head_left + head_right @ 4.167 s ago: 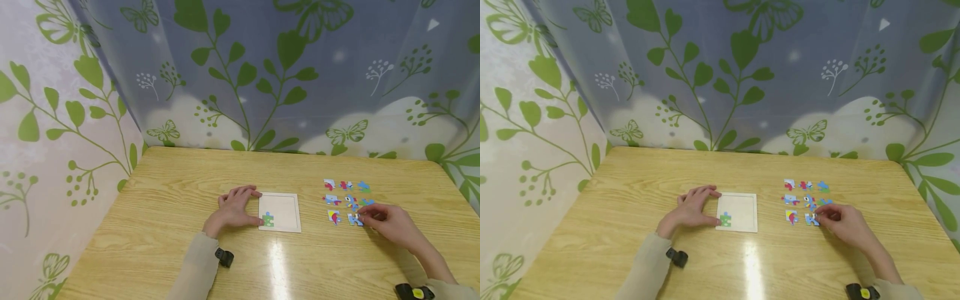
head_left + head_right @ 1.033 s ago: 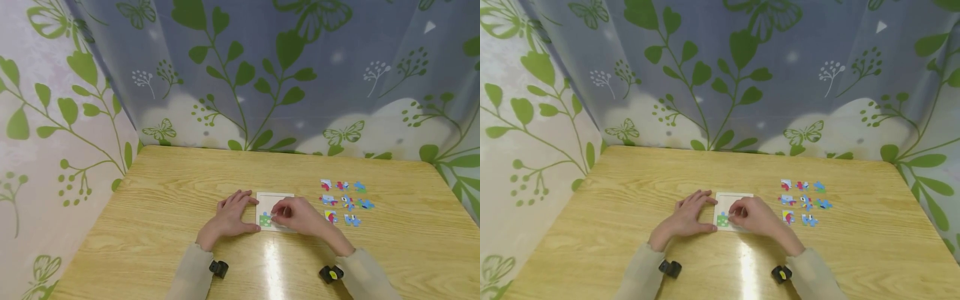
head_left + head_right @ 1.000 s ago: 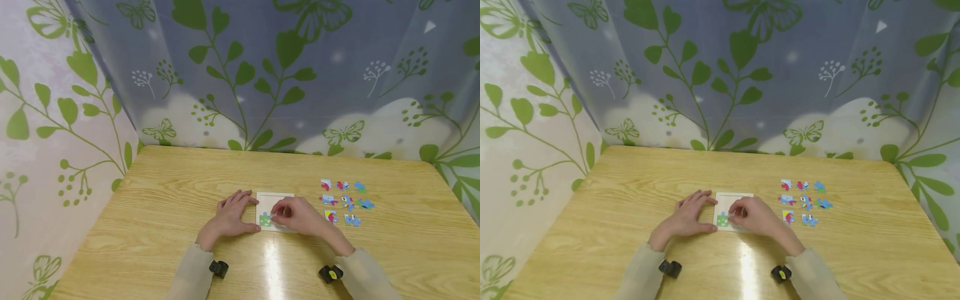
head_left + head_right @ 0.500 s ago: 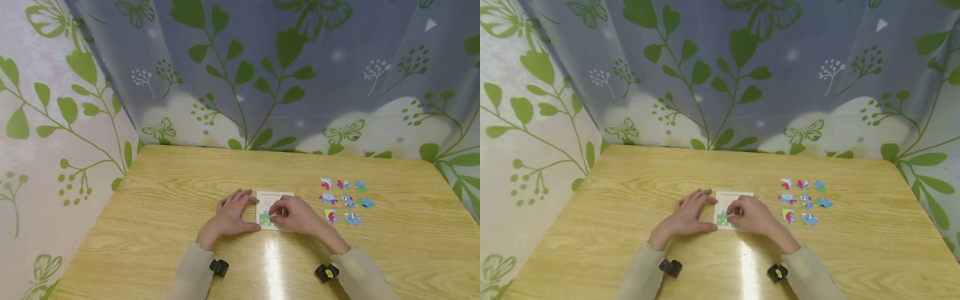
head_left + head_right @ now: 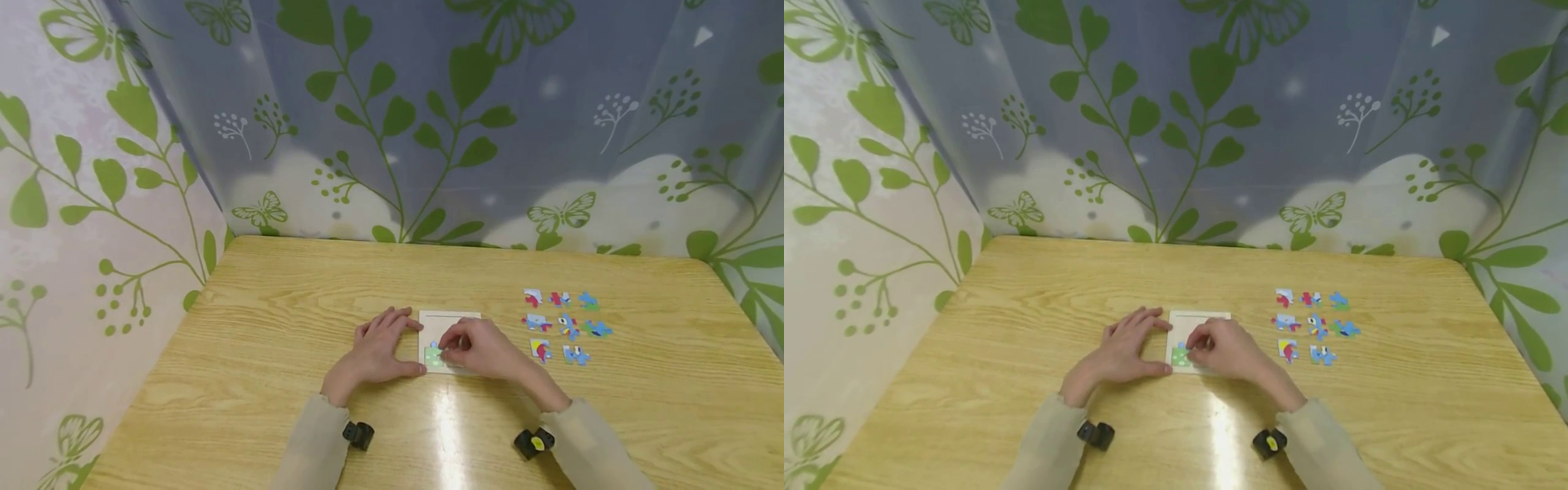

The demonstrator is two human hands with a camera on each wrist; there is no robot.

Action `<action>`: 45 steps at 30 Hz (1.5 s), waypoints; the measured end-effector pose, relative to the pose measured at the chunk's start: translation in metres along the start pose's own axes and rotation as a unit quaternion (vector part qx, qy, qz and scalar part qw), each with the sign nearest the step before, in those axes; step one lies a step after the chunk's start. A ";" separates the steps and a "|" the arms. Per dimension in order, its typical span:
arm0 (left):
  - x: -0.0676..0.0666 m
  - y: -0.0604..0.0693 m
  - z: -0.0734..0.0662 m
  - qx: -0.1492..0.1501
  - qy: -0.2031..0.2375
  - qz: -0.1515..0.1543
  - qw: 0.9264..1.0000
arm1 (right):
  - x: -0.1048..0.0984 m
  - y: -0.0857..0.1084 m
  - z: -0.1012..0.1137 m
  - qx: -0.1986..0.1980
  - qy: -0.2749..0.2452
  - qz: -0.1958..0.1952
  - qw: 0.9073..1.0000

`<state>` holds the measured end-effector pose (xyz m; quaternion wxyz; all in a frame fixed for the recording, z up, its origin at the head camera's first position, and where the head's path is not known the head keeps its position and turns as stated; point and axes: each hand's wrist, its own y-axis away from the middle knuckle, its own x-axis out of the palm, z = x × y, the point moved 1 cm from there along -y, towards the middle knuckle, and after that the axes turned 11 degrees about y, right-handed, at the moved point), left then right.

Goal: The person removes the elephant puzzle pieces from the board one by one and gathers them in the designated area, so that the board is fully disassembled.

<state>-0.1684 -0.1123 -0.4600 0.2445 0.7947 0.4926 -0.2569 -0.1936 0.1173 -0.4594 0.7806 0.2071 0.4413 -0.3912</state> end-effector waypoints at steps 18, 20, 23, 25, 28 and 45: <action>-0.002 0.000 -0.002 0.002 -0.003 -0.002 1.000 | -0.001 0.000 0.003 0.040 -0.094 0.009 0.995; -0.003 0.000 -0.003 0.002 -0.001 -0.001 1.000 | 0.000 0.001 0.002 0.043 -0.115 0.013 0.992; -0.003 0.000 -0.003 0.002 0.000 0.001 1.000 | 0.001 0.001 0.001 0.051 -0.137 0.020 0.989; -0.003 0.001 -0.004 0.001 0.002 0.002 1.000 | 0.001 0.002 0.000 0.059 -0.149 0.024 0.987; -0.003 0.001 -0.003 0.000 0.003 0.003 1.000 | 0.000 0.003 0.000 0.077 -0.163 0.028 0.983; -0.002 -0.001 0.002 -0.006 -0.001 0.010 1.000 | -0.012 0.025 -0.012 0.106 -0.162 0.001 0.981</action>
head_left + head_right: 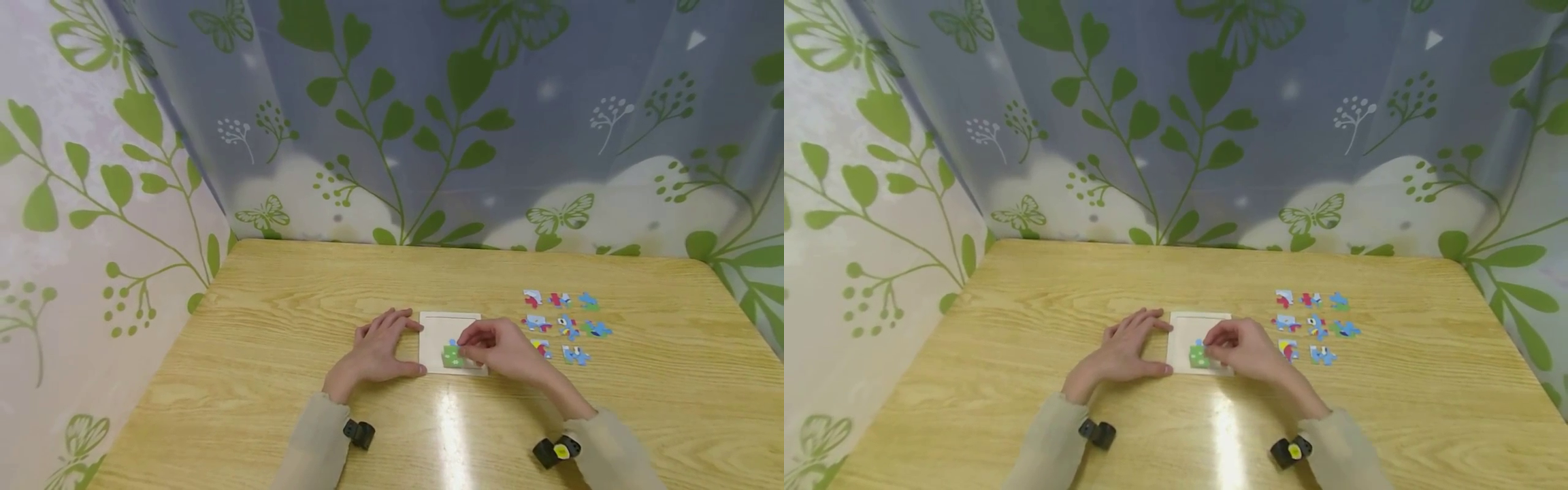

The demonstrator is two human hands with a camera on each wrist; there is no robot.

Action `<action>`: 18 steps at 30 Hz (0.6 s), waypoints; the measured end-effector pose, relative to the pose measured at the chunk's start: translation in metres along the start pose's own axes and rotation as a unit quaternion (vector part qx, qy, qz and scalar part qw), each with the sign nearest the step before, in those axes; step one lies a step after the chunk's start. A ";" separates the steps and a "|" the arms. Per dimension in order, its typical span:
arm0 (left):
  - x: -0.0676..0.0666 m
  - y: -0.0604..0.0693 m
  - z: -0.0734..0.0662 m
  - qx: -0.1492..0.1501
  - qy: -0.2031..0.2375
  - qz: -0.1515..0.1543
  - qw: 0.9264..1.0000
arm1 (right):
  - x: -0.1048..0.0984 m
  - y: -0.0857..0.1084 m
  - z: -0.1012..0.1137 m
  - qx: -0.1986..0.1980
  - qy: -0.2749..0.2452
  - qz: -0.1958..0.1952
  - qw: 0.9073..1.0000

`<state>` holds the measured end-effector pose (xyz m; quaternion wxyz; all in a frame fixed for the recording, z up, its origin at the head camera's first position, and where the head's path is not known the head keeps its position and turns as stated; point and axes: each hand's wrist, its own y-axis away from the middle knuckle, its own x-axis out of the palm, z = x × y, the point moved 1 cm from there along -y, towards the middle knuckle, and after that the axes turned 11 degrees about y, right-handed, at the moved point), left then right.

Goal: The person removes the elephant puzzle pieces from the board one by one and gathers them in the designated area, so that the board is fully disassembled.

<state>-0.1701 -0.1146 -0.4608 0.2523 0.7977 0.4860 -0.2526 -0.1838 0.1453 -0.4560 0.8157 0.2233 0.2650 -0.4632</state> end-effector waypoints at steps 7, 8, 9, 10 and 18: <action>0.000 0.001 0.004 0.003 0.006 0.004 1.000 | -0.010 0.012 -0.004 -0.002 0.004 -0.023 1.000; 0.000 0.001 0.005 0.003 0.006 0.005 1.000 | -0.011 0.014 -0.006 -0.004 0.008 -0.026 1.000; 0.001 0.000 0.005 0.002 0.005 0.006 1.000 | -0.012 0.015 -0.007 -0.003 0.011 -0.030 0.999; 0.001 0.000 0.006 0.004 0.006 0.006 1.000 | -0.014 0.017 -0.008 -0.003 0.013 -0.032 0.999; 0.002 -0.001 0.007 0.001 0.006 0.010 1.000 | -0.026 0.030 -0.020 0.007 0.007 -0.049 0.999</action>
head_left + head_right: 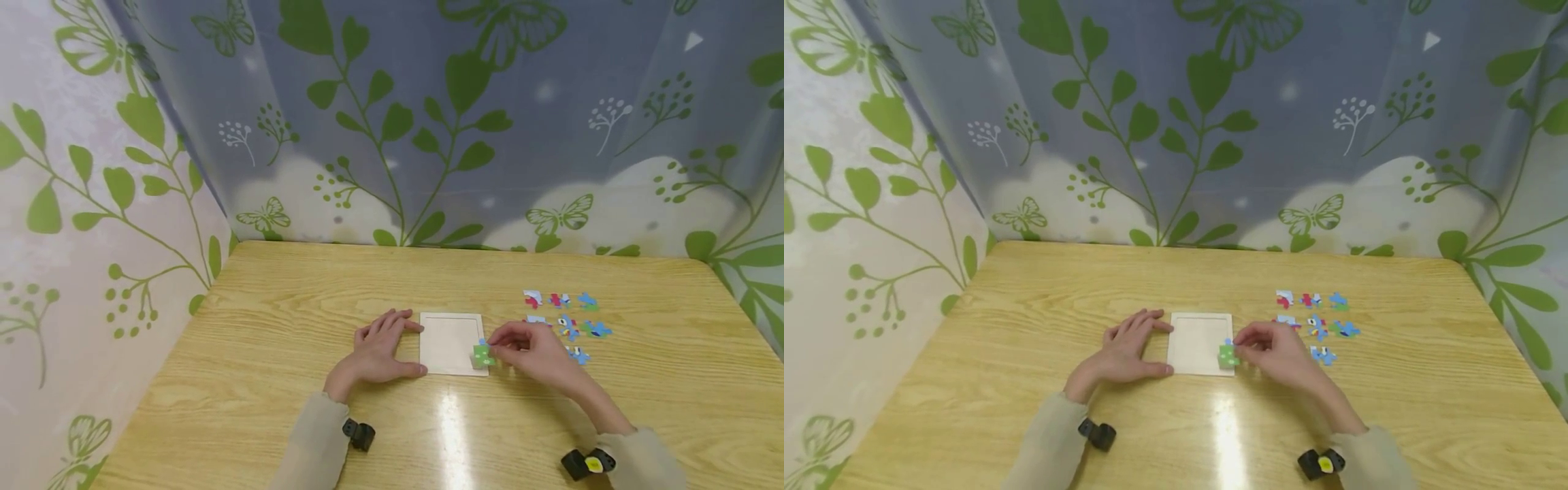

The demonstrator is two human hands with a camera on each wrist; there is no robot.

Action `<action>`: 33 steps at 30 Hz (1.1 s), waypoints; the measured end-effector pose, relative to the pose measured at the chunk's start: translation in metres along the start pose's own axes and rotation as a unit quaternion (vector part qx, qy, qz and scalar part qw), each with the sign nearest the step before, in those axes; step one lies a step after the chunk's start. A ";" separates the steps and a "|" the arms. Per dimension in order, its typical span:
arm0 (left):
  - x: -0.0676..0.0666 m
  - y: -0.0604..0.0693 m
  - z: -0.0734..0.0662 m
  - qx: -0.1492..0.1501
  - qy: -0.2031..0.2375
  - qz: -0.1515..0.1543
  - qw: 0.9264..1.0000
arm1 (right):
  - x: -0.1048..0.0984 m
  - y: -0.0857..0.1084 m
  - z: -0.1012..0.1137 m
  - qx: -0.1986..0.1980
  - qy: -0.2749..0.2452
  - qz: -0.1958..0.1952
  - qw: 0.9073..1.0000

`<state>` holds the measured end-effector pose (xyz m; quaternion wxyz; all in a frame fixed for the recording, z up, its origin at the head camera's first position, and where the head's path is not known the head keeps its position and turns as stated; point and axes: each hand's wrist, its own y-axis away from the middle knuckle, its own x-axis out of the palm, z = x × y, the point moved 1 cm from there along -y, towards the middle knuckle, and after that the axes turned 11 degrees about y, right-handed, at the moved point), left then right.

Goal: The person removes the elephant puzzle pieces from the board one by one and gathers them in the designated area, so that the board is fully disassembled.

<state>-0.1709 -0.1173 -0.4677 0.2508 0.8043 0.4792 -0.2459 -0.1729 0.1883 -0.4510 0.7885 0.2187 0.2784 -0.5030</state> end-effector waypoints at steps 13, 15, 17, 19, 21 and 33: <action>0.000 -0.002 -0.002 0.000 0.003 0.001 1.000 | -0.027 0.018 -0.019 0.032 -0.010 -0.026 0.999; -0.001 -0.002 -0.002 0.001 0.004 0.001 1.000 | -0.032 0.021 -0.022 0.035 -0.009 -0.029 0.999; -0.001 -0.001 -0.002 0.001 0.004 0.002 1.000 | -0.037 0.024 -0.024 0.040 -0.007 -0.032 0.999; -0.001 -0.001 -0.002 0.001 0.005 0.002 1.000 | -0.041 0.027 -0.027 0.043 -0.006 -0.035 0.998; -0.001 0.000 -0.002 0.001 0.006 0.001 1.000 | -0.044 0.030 -0.030 0.048 -0.004 -0.039 0.998; -0.002 0.001 -0.002 0.003 0.006 0.002 1.000 | -0.054 0.044 -0.048 0.065 -0.002 -0.069 0.995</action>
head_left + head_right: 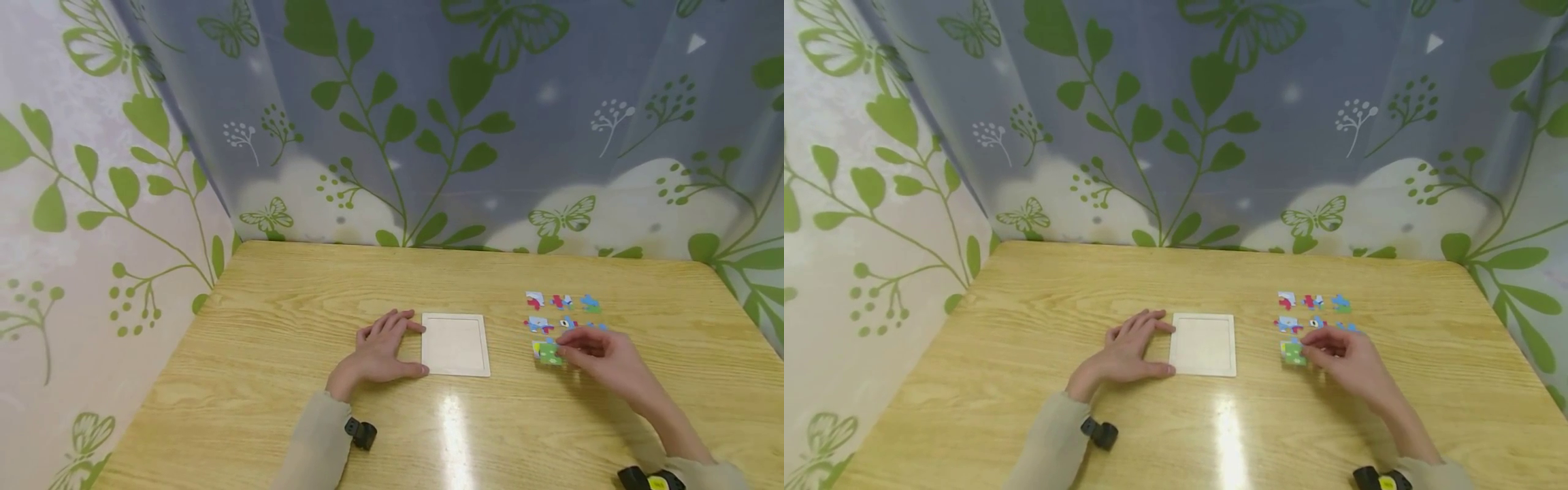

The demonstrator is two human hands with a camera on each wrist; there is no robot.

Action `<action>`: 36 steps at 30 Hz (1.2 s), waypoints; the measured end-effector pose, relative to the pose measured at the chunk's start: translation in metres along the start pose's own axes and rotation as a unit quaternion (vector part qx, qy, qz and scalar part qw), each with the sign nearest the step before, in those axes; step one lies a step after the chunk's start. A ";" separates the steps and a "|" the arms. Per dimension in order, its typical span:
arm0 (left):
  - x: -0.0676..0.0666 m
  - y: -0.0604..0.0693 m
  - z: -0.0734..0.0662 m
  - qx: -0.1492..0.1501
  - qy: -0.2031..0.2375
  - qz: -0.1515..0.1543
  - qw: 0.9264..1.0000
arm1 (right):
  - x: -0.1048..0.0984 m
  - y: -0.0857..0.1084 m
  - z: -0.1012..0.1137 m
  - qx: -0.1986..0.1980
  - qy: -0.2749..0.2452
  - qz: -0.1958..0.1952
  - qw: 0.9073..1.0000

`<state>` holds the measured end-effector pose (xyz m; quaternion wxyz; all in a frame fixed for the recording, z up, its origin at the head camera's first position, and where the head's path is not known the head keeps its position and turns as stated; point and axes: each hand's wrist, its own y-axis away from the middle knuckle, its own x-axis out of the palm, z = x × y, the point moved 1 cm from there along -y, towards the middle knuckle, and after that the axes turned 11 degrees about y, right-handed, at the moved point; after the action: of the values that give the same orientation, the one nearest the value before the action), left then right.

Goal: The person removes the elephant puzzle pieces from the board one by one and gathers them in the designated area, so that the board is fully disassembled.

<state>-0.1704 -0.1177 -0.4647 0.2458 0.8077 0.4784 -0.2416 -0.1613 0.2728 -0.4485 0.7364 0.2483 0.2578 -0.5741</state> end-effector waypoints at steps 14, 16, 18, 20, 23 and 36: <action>0.000 0.000 -0.001 0.002 0.003 0.000 1.000 | -0.018 0.015 -0.024 0.015 0.024 -0.041 0.999; 0.000 0.000 0.000 0.003 0.002 0.000 1.000 | -0.021 0.016 -0.028 0.021 0.028 -0.047 0.998; 0.000 -0.001 0.001 0.004 0.001 -0.001 1.000 | -0.024 0.018 -0.032 0.030 0.038 -0.050 0.998; 0.000 -0.001 0.002 0.004 0.000 0.000 1.000 | -0.026 0.019 -0.036 0.034 0.046 -0.053 0.997; 0.000 -0.001 0.002 0.005 -0.002 0.000 1.000 | -0.030 0.021 -0.043 0.037 0.059 -0.057 0.996; -0.001 0.000 0.002 0.001 0.002 0.002 1.000 | -0.042 0.025 -0.059 0.070 0.080 -0.043 0.993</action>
<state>-0.1713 -0.1196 -0.4654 0.2447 0.8093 0.4771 -0.2397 -0.1518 0.3473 -0.4622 0.6688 0.3337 0.2856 -0.5998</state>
